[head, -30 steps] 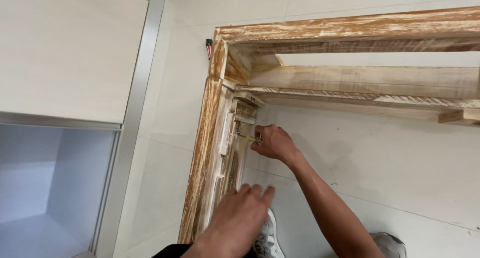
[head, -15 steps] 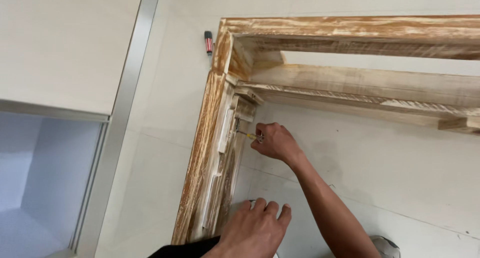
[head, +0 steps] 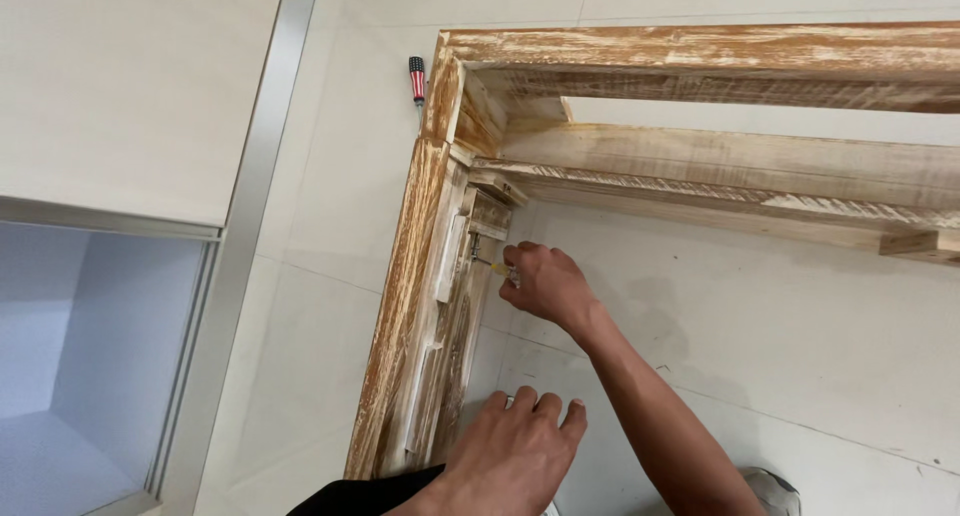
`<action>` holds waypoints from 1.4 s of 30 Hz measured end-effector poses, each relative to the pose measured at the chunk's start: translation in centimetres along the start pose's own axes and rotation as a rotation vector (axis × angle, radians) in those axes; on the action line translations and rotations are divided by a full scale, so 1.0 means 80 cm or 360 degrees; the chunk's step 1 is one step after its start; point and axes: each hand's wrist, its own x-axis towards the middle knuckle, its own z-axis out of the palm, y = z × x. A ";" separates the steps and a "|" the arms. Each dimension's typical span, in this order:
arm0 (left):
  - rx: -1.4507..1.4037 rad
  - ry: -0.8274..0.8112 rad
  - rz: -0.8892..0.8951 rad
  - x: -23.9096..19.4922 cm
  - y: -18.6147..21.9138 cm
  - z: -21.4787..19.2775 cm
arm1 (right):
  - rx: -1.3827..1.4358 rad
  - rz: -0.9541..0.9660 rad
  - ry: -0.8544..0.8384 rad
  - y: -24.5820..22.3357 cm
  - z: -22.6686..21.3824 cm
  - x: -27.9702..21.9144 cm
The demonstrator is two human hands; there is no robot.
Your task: The person uses a screwdriver to tighten screws into a wooden frame lying on a tiled floor. They repeatedly insert and turn the screwdriver to secure the frame's corner joint.
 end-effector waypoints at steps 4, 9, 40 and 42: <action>0.0038 0.0030 0.0009 -0.002 0.001 0.004 | -0.0043 -0.0057 0.0106 0.012 0.025 0.007; 0.0098 0.0147 -0.0033 0.002 0.003 0.019 | -0.0312 -0.0350 0.0393 0.009 0.045 0.015; -0.0088 0.0032 -0.0247 -0.034 -0.035 0.037 | -0.0041 -0.0009 0.0118 0.127 0.173 0.086; -0.0068 0.0036 -0.0238 -0.034 -0.034 0.036 | -0.0084 0.0062 0.0033 0.127 0.172 0.087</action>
